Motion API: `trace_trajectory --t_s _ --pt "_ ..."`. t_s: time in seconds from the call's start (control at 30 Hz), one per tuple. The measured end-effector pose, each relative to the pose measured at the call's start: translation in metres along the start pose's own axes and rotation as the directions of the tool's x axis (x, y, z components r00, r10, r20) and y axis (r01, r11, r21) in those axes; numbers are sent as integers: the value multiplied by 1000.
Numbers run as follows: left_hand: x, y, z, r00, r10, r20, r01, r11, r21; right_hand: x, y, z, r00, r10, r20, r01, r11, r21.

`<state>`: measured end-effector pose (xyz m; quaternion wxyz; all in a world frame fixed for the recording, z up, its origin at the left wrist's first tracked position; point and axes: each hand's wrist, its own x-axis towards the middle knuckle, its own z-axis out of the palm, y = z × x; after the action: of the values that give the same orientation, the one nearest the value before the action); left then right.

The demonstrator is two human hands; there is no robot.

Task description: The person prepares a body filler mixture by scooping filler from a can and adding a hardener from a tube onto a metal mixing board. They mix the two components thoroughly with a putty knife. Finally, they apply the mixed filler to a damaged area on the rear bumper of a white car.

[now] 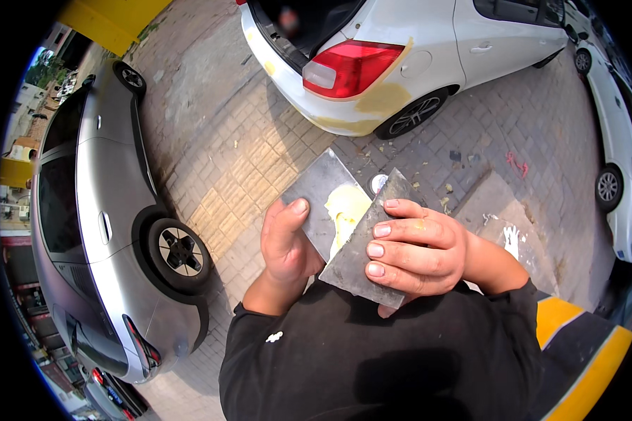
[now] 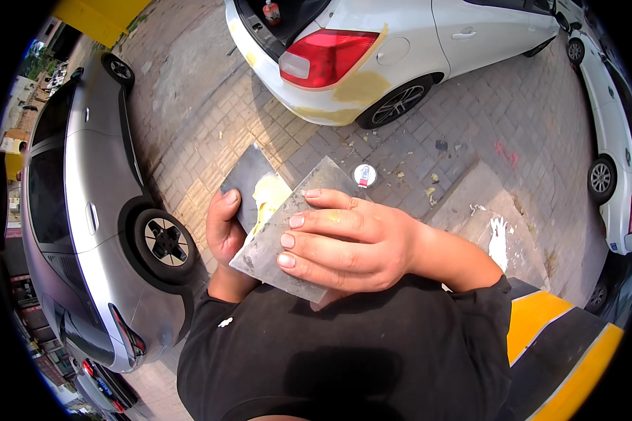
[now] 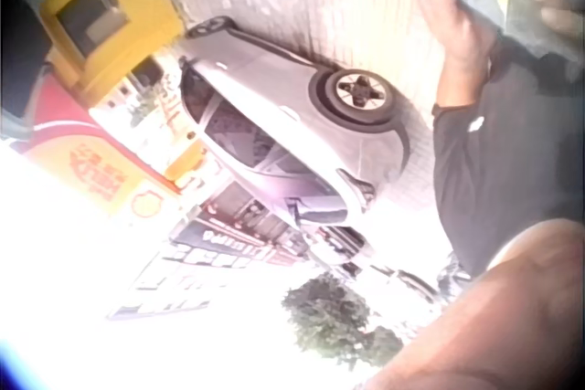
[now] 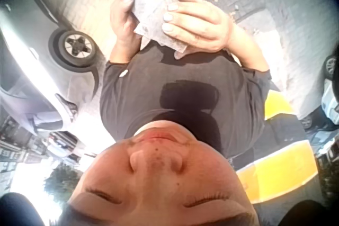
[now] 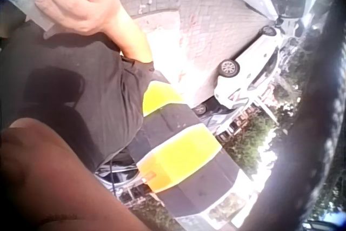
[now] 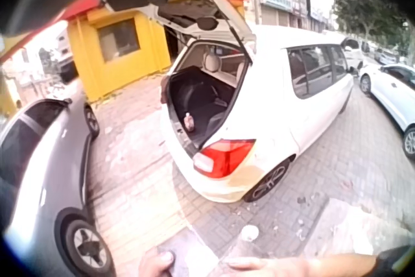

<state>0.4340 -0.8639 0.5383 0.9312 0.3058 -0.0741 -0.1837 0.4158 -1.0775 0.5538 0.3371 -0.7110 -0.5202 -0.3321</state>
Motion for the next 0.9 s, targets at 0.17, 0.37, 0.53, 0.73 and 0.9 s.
trace_trajectory --t_s 0.17,0.37,0.53,0.73,0.9 --pt "-2 -2 7 987 -137 85 148 979 -139 -9 -7 8 992 -38 -120 38 999 1" --pt "-6 -2 17 986 -168 10 168 984 -52 -26 -8 10 980 91 -179 -94 995 -10" --pt "-4 -7 9 996 -28 85 37 994 -101 -52 1 14 904 364 -224 -363 931 49" --pt "9 -24 -7 893 451 -3 -439 871 222 -60 -8 4 311 934 -175 -211 248 946" --pt "8 -46 -6 776 624 96 -610 702 367 -39 -3 8 258 962 83 -330 7 944"
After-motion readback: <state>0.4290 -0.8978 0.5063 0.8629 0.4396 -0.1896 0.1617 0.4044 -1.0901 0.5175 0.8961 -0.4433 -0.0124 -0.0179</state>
